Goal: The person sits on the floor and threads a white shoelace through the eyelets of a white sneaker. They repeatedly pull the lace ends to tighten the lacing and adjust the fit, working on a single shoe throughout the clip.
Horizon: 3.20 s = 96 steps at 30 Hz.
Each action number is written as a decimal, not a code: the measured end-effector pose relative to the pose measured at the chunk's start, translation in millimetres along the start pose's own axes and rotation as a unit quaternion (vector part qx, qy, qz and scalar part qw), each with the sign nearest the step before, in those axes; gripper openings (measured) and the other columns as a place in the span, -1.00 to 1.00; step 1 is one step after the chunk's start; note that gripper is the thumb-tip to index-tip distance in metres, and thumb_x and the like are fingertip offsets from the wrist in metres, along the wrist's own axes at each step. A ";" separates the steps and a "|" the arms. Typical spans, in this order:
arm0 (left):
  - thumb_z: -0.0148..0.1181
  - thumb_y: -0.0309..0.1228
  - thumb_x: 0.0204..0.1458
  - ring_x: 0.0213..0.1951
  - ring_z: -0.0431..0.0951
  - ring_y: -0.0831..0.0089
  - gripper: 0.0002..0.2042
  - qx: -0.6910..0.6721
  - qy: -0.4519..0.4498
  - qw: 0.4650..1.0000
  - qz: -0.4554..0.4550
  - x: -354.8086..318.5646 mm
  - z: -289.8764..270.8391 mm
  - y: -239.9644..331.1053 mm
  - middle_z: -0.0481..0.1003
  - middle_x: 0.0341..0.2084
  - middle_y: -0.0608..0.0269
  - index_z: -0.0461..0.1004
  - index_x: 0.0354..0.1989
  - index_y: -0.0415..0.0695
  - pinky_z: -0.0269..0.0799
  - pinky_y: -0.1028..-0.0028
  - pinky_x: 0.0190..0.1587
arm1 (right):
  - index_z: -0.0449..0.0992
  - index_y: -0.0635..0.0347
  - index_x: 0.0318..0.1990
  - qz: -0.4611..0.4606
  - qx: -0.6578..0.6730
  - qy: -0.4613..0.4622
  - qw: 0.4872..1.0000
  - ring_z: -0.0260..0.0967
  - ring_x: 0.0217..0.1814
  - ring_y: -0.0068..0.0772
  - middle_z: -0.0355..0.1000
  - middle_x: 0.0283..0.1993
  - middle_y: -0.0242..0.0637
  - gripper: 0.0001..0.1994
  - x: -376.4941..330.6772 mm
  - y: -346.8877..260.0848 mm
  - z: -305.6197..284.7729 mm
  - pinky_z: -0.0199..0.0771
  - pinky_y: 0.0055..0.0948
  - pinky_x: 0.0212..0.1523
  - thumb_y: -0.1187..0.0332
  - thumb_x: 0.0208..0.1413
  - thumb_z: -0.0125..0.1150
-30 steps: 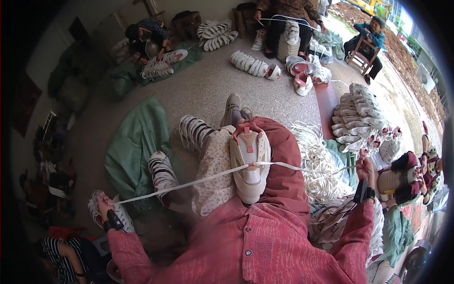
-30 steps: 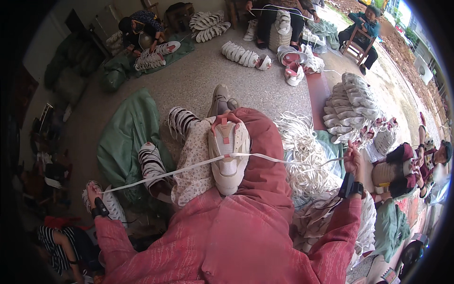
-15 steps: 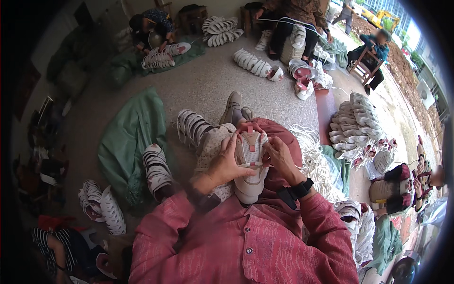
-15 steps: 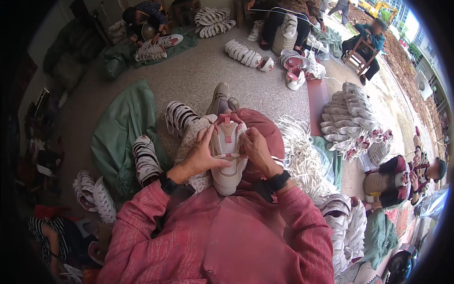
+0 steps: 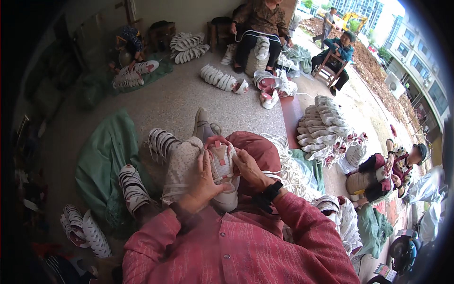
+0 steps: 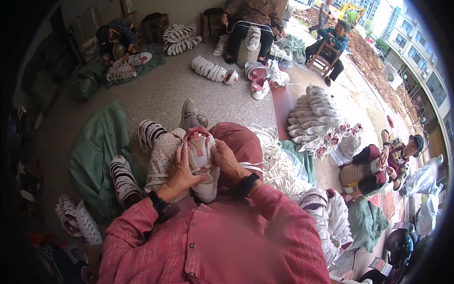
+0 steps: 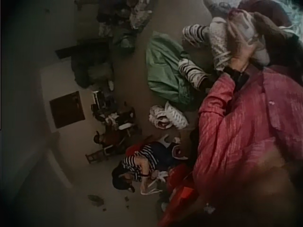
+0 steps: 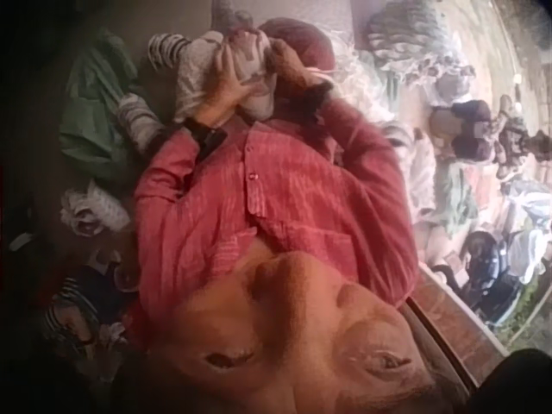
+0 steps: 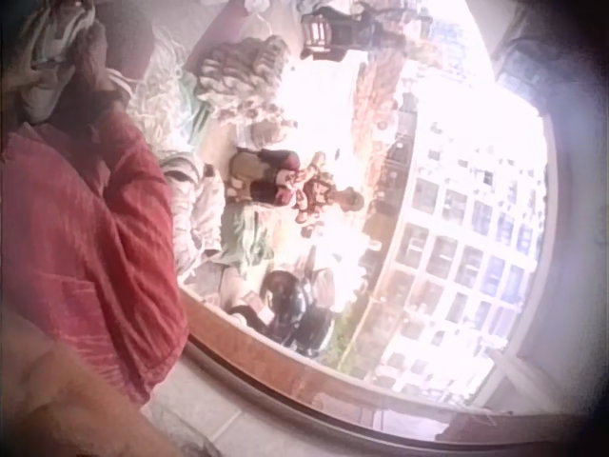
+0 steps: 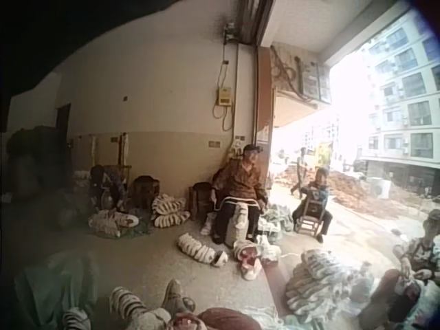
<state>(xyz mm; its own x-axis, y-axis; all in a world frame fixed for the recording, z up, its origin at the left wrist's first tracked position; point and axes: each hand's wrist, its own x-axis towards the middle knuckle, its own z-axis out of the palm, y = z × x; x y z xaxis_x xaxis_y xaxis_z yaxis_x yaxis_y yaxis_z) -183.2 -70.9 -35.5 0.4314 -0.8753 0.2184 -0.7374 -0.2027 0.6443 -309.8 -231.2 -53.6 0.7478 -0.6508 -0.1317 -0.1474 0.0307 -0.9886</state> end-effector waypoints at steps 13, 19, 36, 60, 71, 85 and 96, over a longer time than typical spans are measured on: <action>0.63 0.06 -0.53 0.36 0.11 -0.14 0.44 0.045 -0.043 0.998 -0.007 5.5 -6.1 11.8 -0.03 0.35 -0.23 -0.30 0.48 -0.24 0.18 0.16 0.33 | 0.40 0.31 -0.15 -0.070 -0.010 0.103 0.992 0.31 -0.32 -0.65 0.41 -0.33 -0.37 -0.82 -24.7 -1.7 3.8 0.40 -0.56 -0.34 0.34 0.35 0.08; 0.46 -0.16 -0.08 0.17 0.37 0.13 -0.17 -0.153 -0.003 0.988 0.026 11.4 -24.7 -12.5 0.32 0.18 -0.09 0.22 0.31 -0.34 0.32 0.29 0.20 | 0.45 0.27 -0.09 0.007 -0.025 0.028 0.999 0.40 -0.46 -0.60 0.44 -0.39 -0.41 -0.84 -57.8 -11.2 -16.4 0.41 -0.57 -0.47 0.36 0.32 0.11; 0.10 -0.30 0.30 -0.17 0.50 0.67 -0.58 -0.556 0.316 0.726 -0.254 -158.3 -185.1 -254.1 0.52 0.07 0.32 0.30 0.29 -0.11 0.33 0.63 -0.37 | 0.48 0.21 -0.12 -0.090 0.297 0.374 0.874 0.25 -0.56 -0.73 0.57 -0.23 -0.32 -0.79 -157.5 -10.1 -283.3 0.18 -0.73 -0.61 0.24 0.30 0.19; 0.04 -0.22 0.32 -0.64 0.08 0.75 -0.68 -0.499 0.429 0.644 -0.390 -227.3 -228.1 -328.3 0.16 -0.60 0.53 0.40 0.10 -0.17 0.00 0.70 -0.65 | 0.41 0.27 0.15 -0.040 0.535 0.409 0.738 0.26 -0.57 -0.71 0.54 -0.21 -0.44 -0.71 -197.4 61.5 -386.1 0.30 -0.65 -0.58 0.47 0.31 0.06; 0.03 -0.28 0.33 -0.67 0.14 0.78 -0.78 -0.411 0.110 0.876 -0.225 -30.0 -156.7 -88.0 0.20 -0.68 0.53 0.48 -0.22 -0.19 0.01 0.68 -0.66 | 0.54 0.31 -0.13 -0.059 0.201 0.264 0.942 0.08 -0.62 -0.83 0.48 -0.42 -0.43 -0.81 -153.0 34.5 -301.6 -0.02 -0.73 -0.66 0.35 0.26 0.18; -0.03 -0.28 0.33 -0.15 0.46 0.52 -0.69 -0.231 -0.155 0.960 -0.012 16.8 -11.9 26.7 0.50 -0.31 0.34 0.54 0.01 -0.24 0.34 0.50 0.03 | 0.55 0.17 -0.38 -0.240 -0.302 0.026 0.922 0.49 -0.31 -0.02 0.51 -0.42 -0.15 -0.93 -60.0 -0.6 -24.6 0.37 -0.12 -0.28 0.40 0.06 0.20; -0.05 -0.23 0.35 -0.08 0.43 0.54 -0.69 -0.305 -0.214 0.927 -0.049 23.4 -4.1 14.9 0.53 -0.10 0.23 0.49 -0.31 -0.20 0.32 0.47 0.08 | 0.56 0.19 -0.41 -0.169 -0.270 -0.003 0.948 0.51 -0.39 0.06 0.50 -0.47 -0.05 -0.88 -59.1 -8.9 -26.9 0.46 -0.11 -0.36 0.35 0.02 0.20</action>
<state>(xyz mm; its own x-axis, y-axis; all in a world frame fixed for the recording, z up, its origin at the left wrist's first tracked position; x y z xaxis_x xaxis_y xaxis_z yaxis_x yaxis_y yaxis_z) -181.9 -92.6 -17.7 0.1388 -0.9862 -0.0900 -0.2177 -0.1191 0.9687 -370.1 -213.3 -35.0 0.8148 -0.5499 0.1837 -0.2075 -0.5724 -0.7932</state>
